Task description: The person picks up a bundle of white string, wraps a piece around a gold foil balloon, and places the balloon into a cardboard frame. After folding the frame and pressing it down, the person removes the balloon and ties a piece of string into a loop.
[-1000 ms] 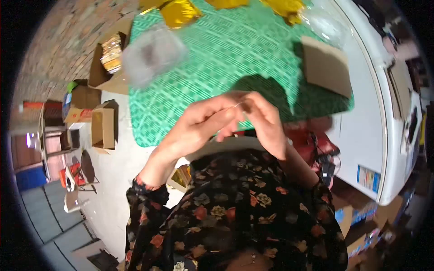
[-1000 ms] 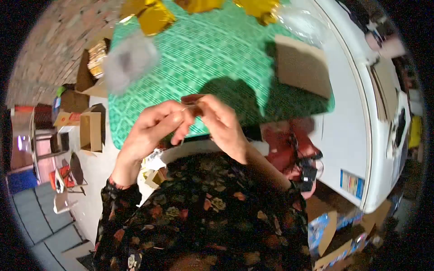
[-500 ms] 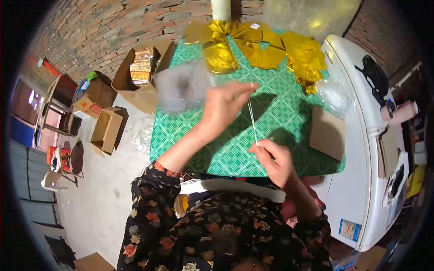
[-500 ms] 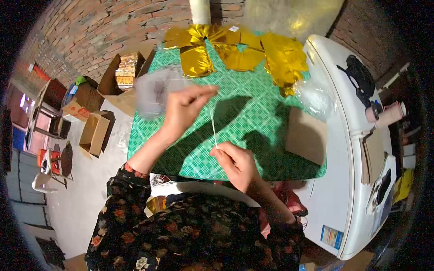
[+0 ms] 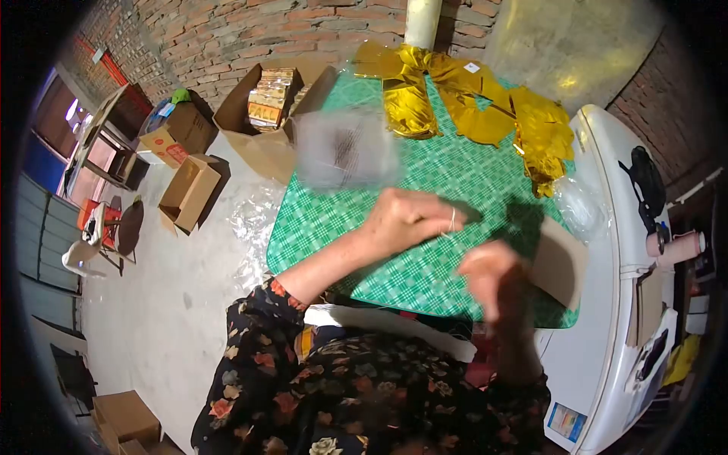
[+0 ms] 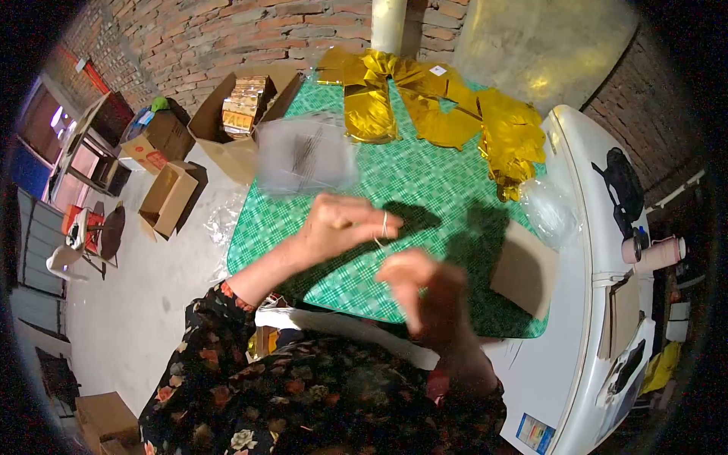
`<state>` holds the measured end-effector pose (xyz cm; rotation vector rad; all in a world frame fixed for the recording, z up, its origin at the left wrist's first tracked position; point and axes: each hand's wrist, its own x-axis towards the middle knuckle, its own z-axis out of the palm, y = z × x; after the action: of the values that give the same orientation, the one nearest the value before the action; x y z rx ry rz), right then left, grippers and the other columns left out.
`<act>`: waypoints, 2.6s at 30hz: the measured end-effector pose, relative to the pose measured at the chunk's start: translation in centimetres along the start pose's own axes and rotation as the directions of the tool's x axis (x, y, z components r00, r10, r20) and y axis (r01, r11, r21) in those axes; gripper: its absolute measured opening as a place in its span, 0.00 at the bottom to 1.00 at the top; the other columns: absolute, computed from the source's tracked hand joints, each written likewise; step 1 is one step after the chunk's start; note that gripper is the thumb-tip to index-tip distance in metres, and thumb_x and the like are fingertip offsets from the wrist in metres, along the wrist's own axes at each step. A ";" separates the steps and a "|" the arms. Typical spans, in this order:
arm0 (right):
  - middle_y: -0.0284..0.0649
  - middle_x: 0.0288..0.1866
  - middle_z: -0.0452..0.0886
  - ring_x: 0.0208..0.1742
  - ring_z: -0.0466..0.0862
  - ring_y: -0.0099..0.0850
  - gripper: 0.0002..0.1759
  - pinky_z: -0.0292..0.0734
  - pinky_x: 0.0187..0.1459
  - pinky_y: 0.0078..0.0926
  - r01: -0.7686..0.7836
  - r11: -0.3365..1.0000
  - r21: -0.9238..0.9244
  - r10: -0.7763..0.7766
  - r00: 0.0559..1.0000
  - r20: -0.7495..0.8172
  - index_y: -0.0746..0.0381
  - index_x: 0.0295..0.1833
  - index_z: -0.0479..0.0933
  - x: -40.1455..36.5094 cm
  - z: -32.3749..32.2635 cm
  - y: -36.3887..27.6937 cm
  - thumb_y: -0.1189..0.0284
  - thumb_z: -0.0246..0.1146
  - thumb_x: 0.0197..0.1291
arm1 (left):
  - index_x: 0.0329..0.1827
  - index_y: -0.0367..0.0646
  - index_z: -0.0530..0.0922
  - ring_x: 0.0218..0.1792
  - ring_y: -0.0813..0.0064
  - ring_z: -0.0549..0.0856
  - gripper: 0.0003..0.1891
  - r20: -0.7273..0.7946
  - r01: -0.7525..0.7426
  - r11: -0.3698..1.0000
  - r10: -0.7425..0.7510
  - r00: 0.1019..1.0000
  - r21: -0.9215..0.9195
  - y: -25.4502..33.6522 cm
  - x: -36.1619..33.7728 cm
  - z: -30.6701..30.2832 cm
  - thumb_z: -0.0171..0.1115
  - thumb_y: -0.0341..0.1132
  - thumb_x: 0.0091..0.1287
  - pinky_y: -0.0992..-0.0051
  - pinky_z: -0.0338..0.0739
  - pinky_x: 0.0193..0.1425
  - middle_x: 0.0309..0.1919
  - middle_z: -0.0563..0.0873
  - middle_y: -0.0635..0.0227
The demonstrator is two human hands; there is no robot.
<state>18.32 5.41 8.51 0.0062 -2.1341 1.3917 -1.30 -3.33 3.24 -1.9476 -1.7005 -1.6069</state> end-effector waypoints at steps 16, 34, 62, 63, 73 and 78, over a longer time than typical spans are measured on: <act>0.36 0.36 0.82 0.40 0.82 0.24 0.10 0.77 0.42 0.25 -0.213 0.971 -0.106 0.210 0.977 -0.036 0.64 0.48 0.78 2.3 -1.0 7.7 0.67 0.60 0.72 | 0.35 0.54 0.93 0.48 0.74 0.86 0.07 0.070 -0.127 0.991 0.129 0.989 -0.044 3.1 1.0 -1.8 0.77 0.43 0.58 0.66 0.67 0.62 0.29 0.90 0.79; 0.29 0.34 0.79 0.38 0.80 0.17 0.04 0.76 0.39 0.19 -0.193 0.980 -0.054 0.191 0.981 -0.041 0.63 0.48 0.79 4.2 -2.8 7.5 0.76 0.60 0.71 | 0.36 0.53 0.93 0.56 0.69 0.87 0.07 0.111 -0.094 0.990 0.082 0.990 0.104 1.3 0.2 -1.9 0.77 0.43 0.59 0.51 0.64 0.73 0.29 0.91 0.81; 0.37 0.37 0.83 0.34 0.81 0.22 0.08 0.77 0.38 0.24 -0.250 0.964 0.090 0.241 0.965 0.099 0.65 0.41 0.82 1.1 -1.1 5.9 0.73 0.59 0.70 | 0.37 0.52 0.93 0.61 0.69 0.87 0.05 0.162 -0.037 0.985 0.010 0.987 0.166 -0.2 -2.3 0.5 0.76 0.40 0.61 0.52 0.63 0.74 0.31 0.92 0.77; 0.36 0.36 0.83 0.31 0.79 0.23 0.08 0.76 0.36 0.25 -0.205 0.978 0.032 0.204 0.979 0.013 0.64 0.41 0.82 1.4 -1.9 7.2 0.73 0.60 0.70 | 0.36 0.52 0.93 0.62 0.69 0.86 0.05 0.144 -0.041 0.989 0.020 0.989 0.143 0.6 -1.9 0.4 0.76 0.40 0.61 0.51 0.63 0.74 0.31 0.92 0.77; 0.36 0.31 0.81 0.31 0.77 0.19 0.04 0.74 0.34 0.23 -0.236 0.970 -0.066 0.239 0.969 0.054 0.67 0.43 0.79 0.5 -1.5 7.2 0.78 0.60 0.68 | 0.38 0.53 0.92 0.61 0.70 0.86 0.04 0.227 0.005 0.994 -0.030 0.973 0.109 0.4 -3.3 1.5 0.75 0.37 0.62 0.53 0.66 0.72 0.36 0.93 0.77; 0.27 0.36 0.75 0.35 0.71 0.14 0.09 0.69 0.35 0.15 -0.574 0.789 0.218 0.511 0.811 0.286 0.65 0.51 0.78 -3.7 1.5 11.0 0.71 0.59 0.76 | 0.39 0.51 0.92 0.58 0.71 0.87 0.05 0.019 0.176 0.983 -0.175 0.984 -0.055 0.1 -3.5 2.8 0.75 0.34 0.61 0.55 0.70 0.70 0.34 0.92 0.73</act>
<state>17.33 8.07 -2.91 -0.3982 -2.1675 2.1290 1.18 -3.88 -0.52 -1.8848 -1.9010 -1.7196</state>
